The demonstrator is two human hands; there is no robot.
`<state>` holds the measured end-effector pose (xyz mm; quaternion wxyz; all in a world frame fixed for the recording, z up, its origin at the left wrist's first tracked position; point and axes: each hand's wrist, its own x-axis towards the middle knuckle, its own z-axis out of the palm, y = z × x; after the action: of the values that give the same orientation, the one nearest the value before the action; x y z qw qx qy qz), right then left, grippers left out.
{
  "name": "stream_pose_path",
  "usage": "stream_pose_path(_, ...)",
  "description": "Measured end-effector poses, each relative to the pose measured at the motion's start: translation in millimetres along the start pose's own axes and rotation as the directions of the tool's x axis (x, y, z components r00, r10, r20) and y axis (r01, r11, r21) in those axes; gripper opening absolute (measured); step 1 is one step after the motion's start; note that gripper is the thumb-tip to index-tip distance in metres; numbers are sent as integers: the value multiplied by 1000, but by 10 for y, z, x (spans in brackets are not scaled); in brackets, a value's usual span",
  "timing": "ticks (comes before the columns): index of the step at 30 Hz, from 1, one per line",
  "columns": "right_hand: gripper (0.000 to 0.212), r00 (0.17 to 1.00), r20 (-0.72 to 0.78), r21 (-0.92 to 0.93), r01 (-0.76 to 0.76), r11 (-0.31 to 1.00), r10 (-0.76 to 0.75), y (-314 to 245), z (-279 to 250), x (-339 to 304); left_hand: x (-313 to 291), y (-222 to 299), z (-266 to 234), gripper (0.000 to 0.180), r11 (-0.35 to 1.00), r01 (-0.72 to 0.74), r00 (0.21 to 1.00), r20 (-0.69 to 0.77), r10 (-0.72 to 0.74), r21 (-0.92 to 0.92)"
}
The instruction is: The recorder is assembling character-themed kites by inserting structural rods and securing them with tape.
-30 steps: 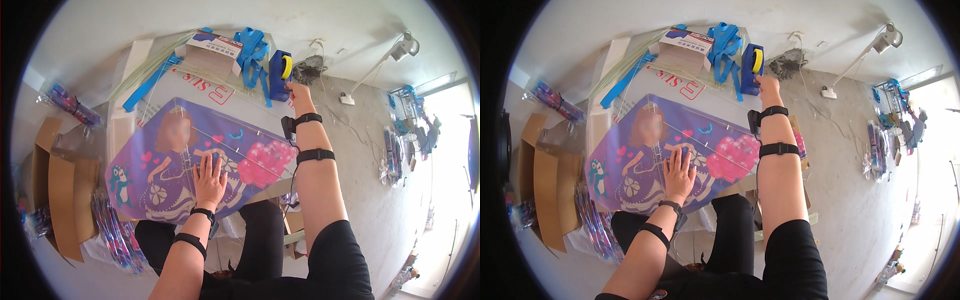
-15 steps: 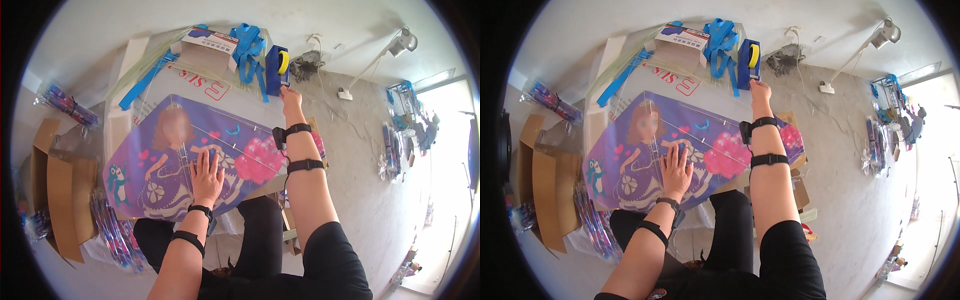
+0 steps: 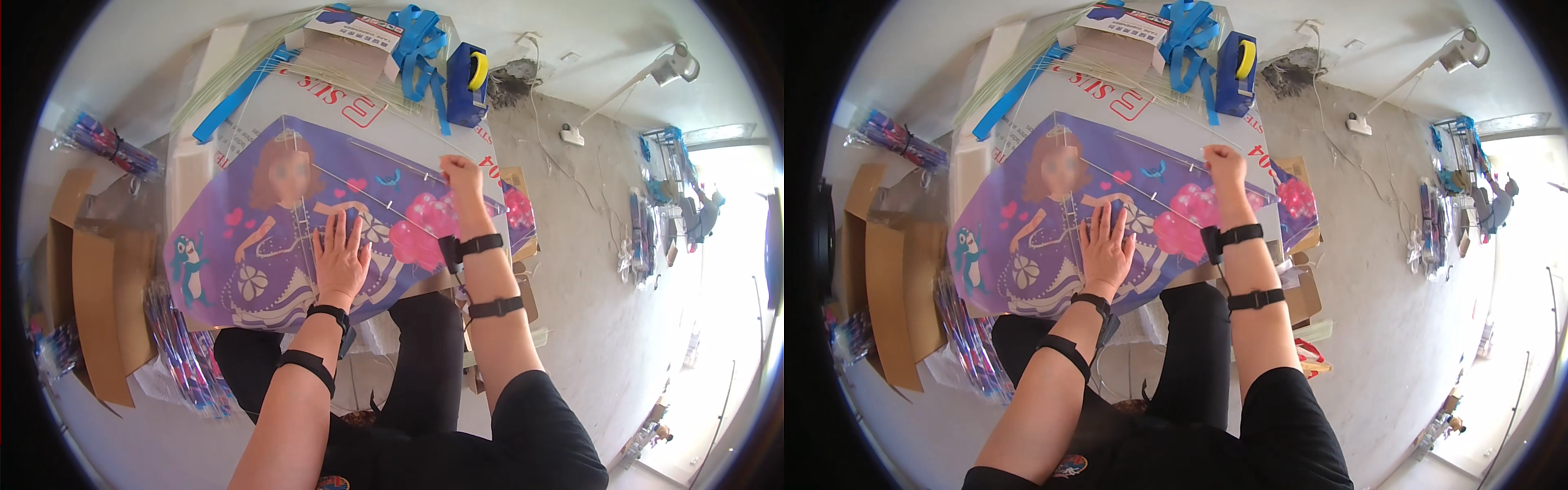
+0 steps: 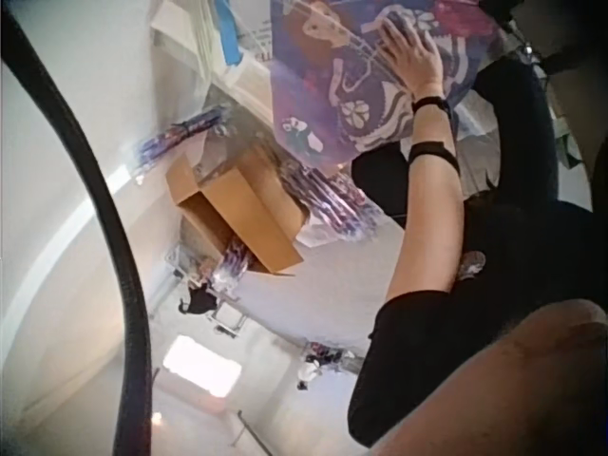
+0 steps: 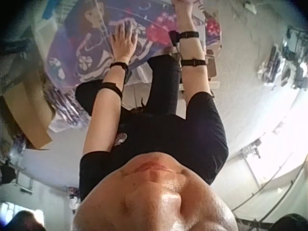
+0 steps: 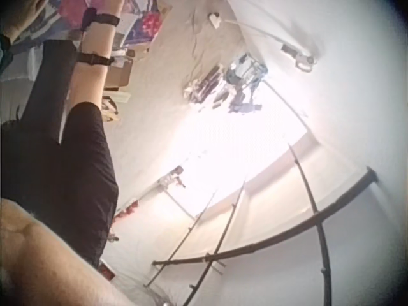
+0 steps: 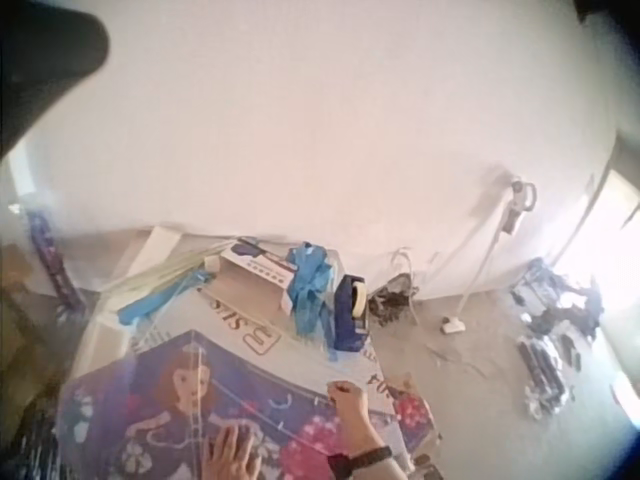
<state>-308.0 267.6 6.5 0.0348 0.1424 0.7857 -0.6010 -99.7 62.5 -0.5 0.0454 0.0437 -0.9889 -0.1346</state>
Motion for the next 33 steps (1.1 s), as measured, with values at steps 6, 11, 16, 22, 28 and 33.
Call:
stream_pose_path(6, 15, 999, 34, -94, -21, 995, 24, -14, 121, -254, 25, 66, -11, 52, 1000, -13, 1000, -14, 13, -23)
stream_pose_path(11, 22, 998, -8, -161, -60, 985, 59, -14, 224, -300, 22, 65, 0, 53, 1000, -8, 1000, -1, 8, -26)
stream_pose_path(16, 31, 994, -66, -130, -97, 987, 89, -70, 273, -332, 21, 51, 1, 53, 1000, -7, 1000, -9, 7, -26)
stream_pose_path(22, 28, 993, -102, -147, -78, 986, 64, -2, 296, -285, 24, 59, 5, 54, 1000, -3, 1000, 3, 3, -20)
stream_pose_path(28, 28, 990, -110, -180, -108, 978, 89, -71, 318, -287, 16, 48, 20, 53, 1000, 1, 1000, 3, -1, -14)
stream_pose_path(33, 29, 984, -142, -248, -144, 958, 111, -91, 324, -224, 24, 62, 23, 52, 1000, -7, 1000, -2, 7, -14)
